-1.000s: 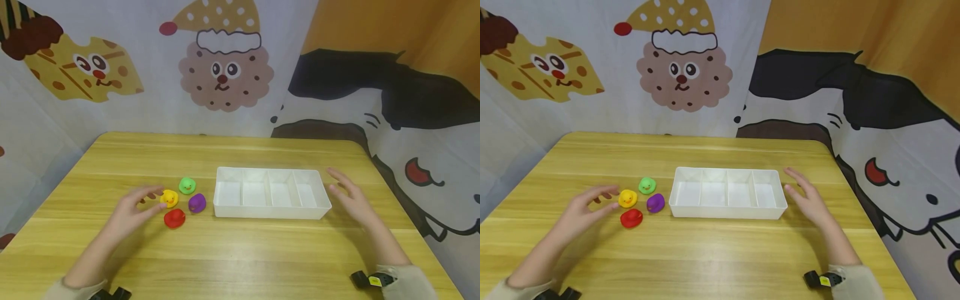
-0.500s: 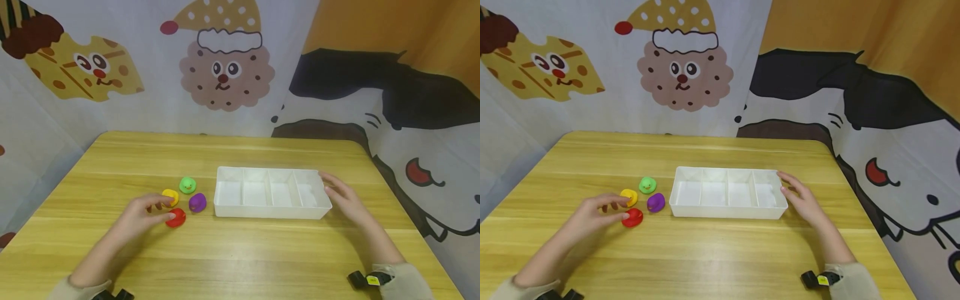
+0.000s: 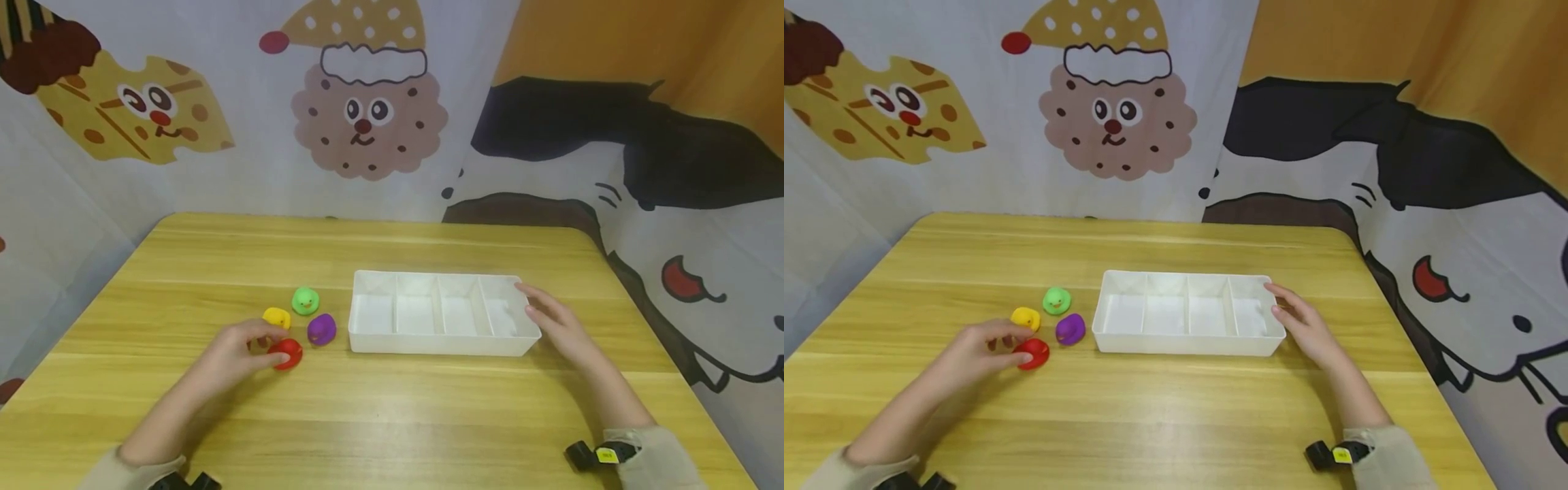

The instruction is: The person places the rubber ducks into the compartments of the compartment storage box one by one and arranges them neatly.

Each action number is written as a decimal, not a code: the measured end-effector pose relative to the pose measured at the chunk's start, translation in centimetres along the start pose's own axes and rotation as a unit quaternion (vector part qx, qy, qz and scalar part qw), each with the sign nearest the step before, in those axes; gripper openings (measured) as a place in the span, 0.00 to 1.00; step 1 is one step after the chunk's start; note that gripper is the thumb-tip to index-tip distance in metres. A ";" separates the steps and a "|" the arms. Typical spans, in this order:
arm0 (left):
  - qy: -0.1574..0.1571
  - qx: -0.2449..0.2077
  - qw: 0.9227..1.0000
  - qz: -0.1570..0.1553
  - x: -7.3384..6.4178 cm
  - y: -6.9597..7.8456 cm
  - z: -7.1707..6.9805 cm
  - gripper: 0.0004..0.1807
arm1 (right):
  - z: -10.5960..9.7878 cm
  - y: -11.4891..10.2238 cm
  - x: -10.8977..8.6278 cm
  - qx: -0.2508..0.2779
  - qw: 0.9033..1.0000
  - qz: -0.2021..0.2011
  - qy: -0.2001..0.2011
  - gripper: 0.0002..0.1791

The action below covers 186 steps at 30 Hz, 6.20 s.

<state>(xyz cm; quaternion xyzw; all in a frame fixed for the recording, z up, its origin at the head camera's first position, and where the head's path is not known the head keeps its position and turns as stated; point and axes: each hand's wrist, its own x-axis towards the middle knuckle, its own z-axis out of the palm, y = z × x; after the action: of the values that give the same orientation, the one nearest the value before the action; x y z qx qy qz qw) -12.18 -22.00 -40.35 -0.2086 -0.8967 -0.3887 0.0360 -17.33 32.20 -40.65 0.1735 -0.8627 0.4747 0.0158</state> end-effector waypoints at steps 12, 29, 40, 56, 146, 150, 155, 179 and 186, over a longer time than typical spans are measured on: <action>-0.009 0.012 1.000 0.007 0.3 0.1 0.3 0.15 | 0.2 -0.2 0.0 0.026 0.999 0.026 0.001 0.25; 0.015 0.018 0.999 0.037 1.5 2.0 -0.6 0.15 | 0.3 0.3 -0.1 0.051 0.998 0.026 0.002 0.25; 0.023 0.019 0.999 0.033 2.9 3.9 -1.1 0.16 | 0.2 0.6 -0.2 0.054 0.998 0.032 0.001 0.25; 0.003 -0.035 0.997 0.066 6.4 7.0 -0.3 0.16 | 0.3 0.4 -0.3 0.088 0.995 0.036 -0.005 0.26; -0.244 -0.121 0.942 0.194 24.6 17.3 16.4 0.18 | 0.1 1.2 -0.2 0.150 0.987 0.039 -0.040 0.27; -0.253 -0.117 0.942 0.188 24.6 17.2 16.8 0.18 | 0.1 1.3 -0.3 0.154 0.987 0.035 -0.039 0.27; -0.261 -0.110 0.940 0.189 24.6 17.1 17.2 0.18 | 0.1 1.2 -0.3 0.152 0.987 0.040 -0.040 0.27; -0.301 -0.072 0.937 0.164 24.9 16.8 17.8 0.18 | 0.1 1.0 -0.4 0.154 0.986 0.045 -0.037 0.28; -0.308 -0.051 0.942 0.123 25.0 17.0 18.5 0.19 | 0.1 1.0 -0.5 0.152 0.986 0.053 -0.039 0.28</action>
<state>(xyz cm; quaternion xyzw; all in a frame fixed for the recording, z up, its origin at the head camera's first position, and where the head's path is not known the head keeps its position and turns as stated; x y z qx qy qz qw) -26.34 10.19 -35.93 -0.4285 -0.8105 -0.3430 -0.2045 -17.19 32.73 -41.60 0.1462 -0.7884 0.5935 -0.0691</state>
